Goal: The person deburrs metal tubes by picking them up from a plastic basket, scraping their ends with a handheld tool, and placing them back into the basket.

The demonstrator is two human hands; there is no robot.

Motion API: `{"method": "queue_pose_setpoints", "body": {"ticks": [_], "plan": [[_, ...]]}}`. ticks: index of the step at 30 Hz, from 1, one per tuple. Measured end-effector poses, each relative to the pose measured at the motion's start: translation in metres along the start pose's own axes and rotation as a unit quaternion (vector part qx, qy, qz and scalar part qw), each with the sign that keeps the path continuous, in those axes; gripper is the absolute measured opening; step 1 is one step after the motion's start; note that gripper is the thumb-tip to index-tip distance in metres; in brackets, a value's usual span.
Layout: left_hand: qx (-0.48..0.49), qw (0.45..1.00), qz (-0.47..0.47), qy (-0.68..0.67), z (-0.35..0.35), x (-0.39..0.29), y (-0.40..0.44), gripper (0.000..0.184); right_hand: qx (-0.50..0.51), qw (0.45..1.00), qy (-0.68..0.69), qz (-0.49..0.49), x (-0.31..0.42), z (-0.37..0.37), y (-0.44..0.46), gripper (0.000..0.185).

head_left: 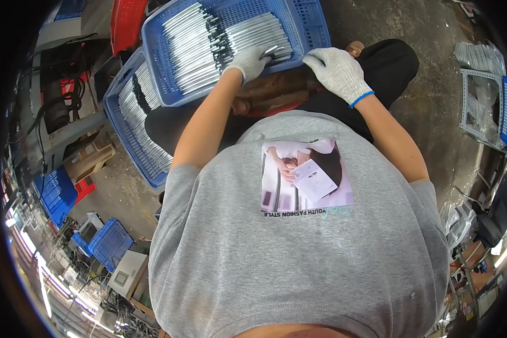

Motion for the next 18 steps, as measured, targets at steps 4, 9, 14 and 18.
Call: {"method": "queue_pose_setpoints", "body": {"ticks": [4, 9, 14, 18], "plan": [[0.078, 0.996, -0.013, 0.050, -0.007, -0.004, 0.008, 0.027, 0.008, 1.000, 0.018, 0.002, 0.000, 0.003, -0.001, 0.038], [0.080, 0.996, 0.024, -0.012, 0.006, 0.012, 0.014, 0.029, 0.021, 1.000, 0.015, 0.002, 0.000, 0.002, -0.001, 0.037], [0.115, 0.993, -0.006, 0.028, -0.002, -0.002, 0.009, 0.030, 0.022, 1.000, 0.007, 0.000, 0.001, -0.001, -0.002, 0.037], [0.074, 0.997, 0.029, 0.024, -0.009, -0.010, -0.009, 0.029, 0.030, 0.999, 0.010, 0.002, 0.003, -0.004, -0.005, 0.037]]}}
Point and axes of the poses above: each hand's wrist, its own y-axis towards the middle knuckle, its own z-axis out of the palm, x = y × z, the point moved 2 cm from there along y, towards the middle knuckle
